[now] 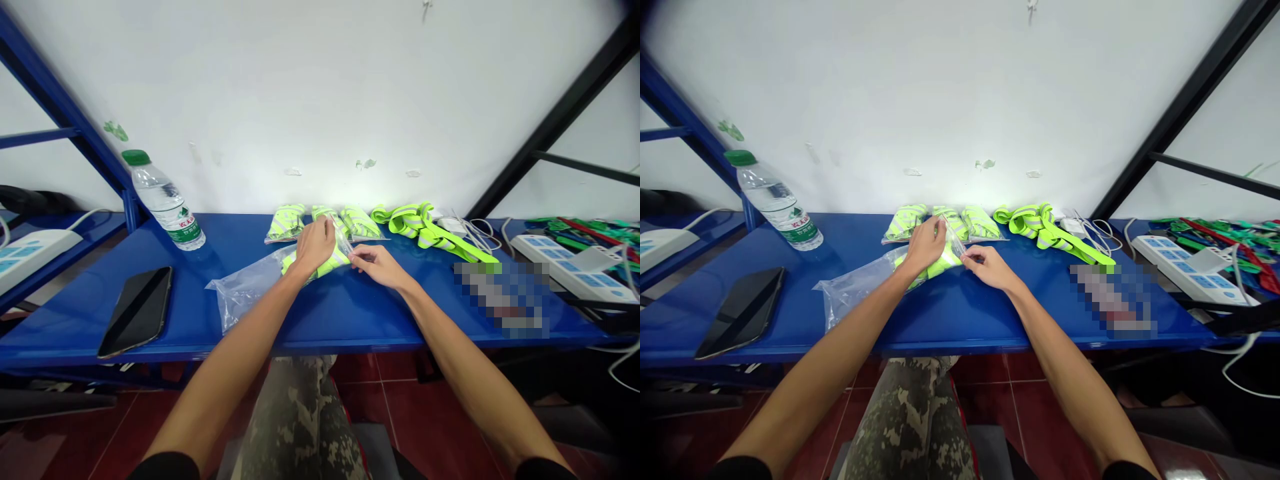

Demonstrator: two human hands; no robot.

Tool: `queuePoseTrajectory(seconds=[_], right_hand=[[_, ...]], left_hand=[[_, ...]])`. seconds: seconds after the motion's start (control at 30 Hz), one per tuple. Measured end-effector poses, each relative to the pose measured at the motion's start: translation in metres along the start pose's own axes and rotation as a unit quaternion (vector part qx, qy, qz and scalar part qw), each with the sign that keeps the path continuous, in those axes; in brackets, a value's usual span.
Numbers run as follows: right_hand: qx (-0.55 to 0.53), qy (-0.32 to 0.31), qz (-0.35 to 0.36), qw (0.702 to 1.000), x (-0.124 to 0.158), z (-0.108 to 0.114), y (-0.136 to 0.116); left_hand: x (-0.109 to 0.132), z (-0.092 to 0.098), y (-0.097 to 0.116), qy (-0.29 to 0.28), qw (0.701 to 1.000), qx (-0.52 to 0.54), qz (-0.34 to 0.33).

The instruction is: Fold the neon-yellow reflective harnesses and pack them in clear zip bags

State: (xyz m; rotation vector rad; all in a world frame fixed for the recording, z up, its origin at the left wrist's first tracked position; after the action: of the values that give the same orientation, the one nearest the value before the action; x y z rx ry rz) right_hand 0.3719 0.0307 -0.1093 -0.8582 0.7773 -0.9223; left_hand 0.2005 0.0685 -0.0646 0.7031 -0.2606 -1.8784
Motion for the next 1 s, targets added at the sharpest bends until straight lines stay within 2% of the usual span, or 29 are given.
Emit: queuePoseTrajectory(seconds=[0.2, 0.47, 0.67, 1.0], right_hand=[[0.006, -0.035, 0.009, 0.999, 0.001, 0.0008, -0.0024], [-0.152, 0.069, -0.028, 0.986, 0.0023, 0.0075, -0.0066], [-0.169, 0.069, -0.042, 0.982, 0.0013, 0.0074, -0.0037], [-0.167, 0.079, -0.019, 0.983, -0.0029, 0.0009, 0.0001]], left_hand=[[0.002, 0.0002, 0.0054, -0.011, 1.0, -0.026, -0.003], [-0.0008, 0.0013, 0.0003, 0.014, 0.998, -0.055, 0.012], [-0.0002, 0.0021, 0.0024, 0.015, 0.997, -0.073, 0.038], [0.0017, 0.0042, 0.0054, 0.01, 0.996, -0.081, 0.038]])
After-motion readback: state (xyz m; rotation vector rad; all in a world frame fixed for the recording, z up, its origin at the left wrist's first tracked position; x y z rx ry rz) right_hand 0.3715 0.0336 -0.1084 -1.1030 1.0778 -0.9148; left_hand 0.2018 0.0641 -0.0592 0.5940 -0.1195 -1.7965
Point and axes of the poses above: each hand's wrist, its own x-axis away from the middle knuckle, its own z-axis out of the back of the hand, y = z × x, the point moved 2 cm from there along -x, towards the middle knuckle, and after that the axes turned 8 degrees about -y, right-handed, at the moved point
